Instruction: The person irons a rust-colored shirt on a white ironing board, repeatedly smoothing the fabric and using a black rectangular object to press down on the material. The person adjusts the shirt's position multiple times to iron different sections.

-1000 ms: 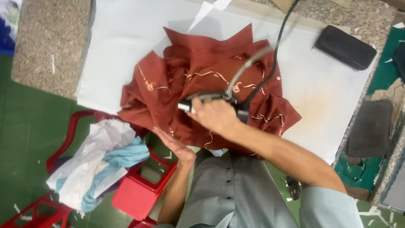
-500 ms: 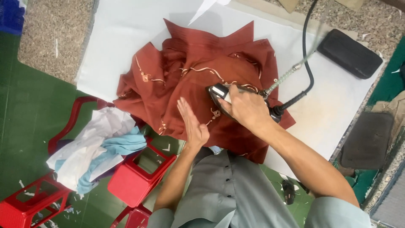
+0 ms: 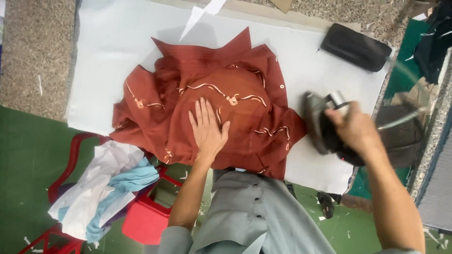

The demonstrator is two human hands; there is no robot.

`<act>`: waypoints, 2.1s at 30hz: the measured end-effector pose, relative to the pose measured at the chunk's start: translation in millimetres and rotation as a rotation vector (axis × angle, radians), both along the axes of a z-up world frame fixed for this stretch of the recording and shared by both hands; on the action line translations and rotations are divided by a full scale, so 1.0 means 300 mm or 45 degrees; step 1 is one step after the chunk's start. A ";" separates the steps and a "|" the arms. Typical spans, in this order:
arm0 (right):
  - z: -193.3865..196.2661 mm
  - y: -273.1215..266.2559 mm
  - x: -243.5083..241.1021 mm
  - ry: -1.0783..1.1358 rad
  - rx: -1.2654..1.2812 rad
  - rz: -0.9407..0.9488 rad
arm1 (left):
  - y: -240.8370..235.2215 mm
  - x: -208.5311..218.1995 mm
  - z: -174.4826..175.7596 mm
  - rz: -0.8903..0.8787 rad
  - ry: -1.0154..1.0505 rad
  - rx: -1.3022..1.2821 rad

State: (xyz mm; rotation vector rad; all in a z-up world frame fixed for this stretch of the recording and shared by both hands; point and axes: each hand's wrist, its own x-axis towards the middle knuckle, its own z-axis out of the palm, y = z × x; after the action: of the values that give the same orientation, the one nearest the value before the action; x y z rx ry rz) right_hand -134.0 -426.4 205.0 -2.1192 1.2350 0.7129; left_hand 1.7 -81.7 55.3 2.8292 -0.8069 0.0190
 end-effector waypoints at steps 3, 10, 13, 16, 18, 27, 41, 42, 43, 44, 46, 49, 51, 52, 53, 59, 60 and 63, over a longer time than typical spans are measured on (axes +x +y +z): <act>-0.109 -0.115 -0.026 -0.148 -0.095 -0.132 | 0.007 -0.002 -0.009 -0.012 -0.011 -0.047; -0.296 -0.120 -0.212 -0.564 -0.387 -0.009 | 0.052 0.128 0.020 -0.167 0.012 -0.332; -0.299 0.036 -0.297 -0.429 -0.847 0.383 | 0.024 0.413 0.158 -0.372 -0.163 -0.312; -0.313 0.151 -0.233 -0.341 -1.621 0.557 | -0.026 0.702 0.217 -0.458 -0.025 0.086; -0.335 0.194 -0.126 -0.568 -1.765 0.503 | -0.052 0.873 0.147 -0.426 0.265 0.464; -0.844 0.109 0.129 -0.333 -1.068 0.770 | 0.086 1.051 0.203 -0.409 0.244 0.193; -0.493 0.658 0.046 -1.209 -1.005 0.425 | 0.387 0.627 0.182 -0.738 -0.061 -0.139; -0.560 0.704 -0.045 -1.039 -0.908 0.403 | 0.427 0.577 0.173 -0.785 0.165 -0.059; -0.572 0.758 -0.083 -1.032 -0.910 0.397 | 0.453 0.531 0.154 -0.792 0.170 -0.060; -0.583 0.807 -0.118 -0.902 -0.779 0.416 | 0.472 0.488 0.135 -0.797 0.179 -0.056; -0.641 0.868 -0.146 -0.767 -0.645 0.427 | 0.502 0.402 0.079 -0.807 0.194 -0.051; -0.747 0.871 -0.138 -0.717 -0.633 0.372 | 0.541 0.277 -0.037 -0.813 0.216 -0.063; -0.765 0.821 -0.140 -0.511 -0.429 0.222 | 0.566 0.215 -0.118 -0.796 0.198 -0.015; -0.751 0.763 -0.201 -0.514 -0.421 0.229 | 0.571 0.200 -0.114 -0.788 0.199 -0.009; -0.737 0.704 -0.261 -0.404 -0.438 0.260 | 0.575 0.186 -0.109 -0.799 0.211 -0.041; -0.723 0.660 -0.329 -0.189 -0.449 0.475 | 0.609 0.137 -0.249 -0.777 0.121 -0.117; -0.733 0.685 -0.306 -0.183 -0.414 0.505 | 0.632 0.136 -0.302 -0.788 0.028 -0.129; -0.759 0.714 -0.295 -0.104 -0.329 0.544 | 0.657 0.131 -0.215 -0.946 -0.081 -0.026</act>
State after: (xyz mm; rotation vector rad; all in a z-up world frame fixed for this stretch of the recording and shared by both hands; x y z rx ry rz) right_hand -222.5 -212.2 -22.8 -2.6408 0.8736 0.6603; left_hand 40.9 115.5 -9.3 2.3426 -1.7911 0.0072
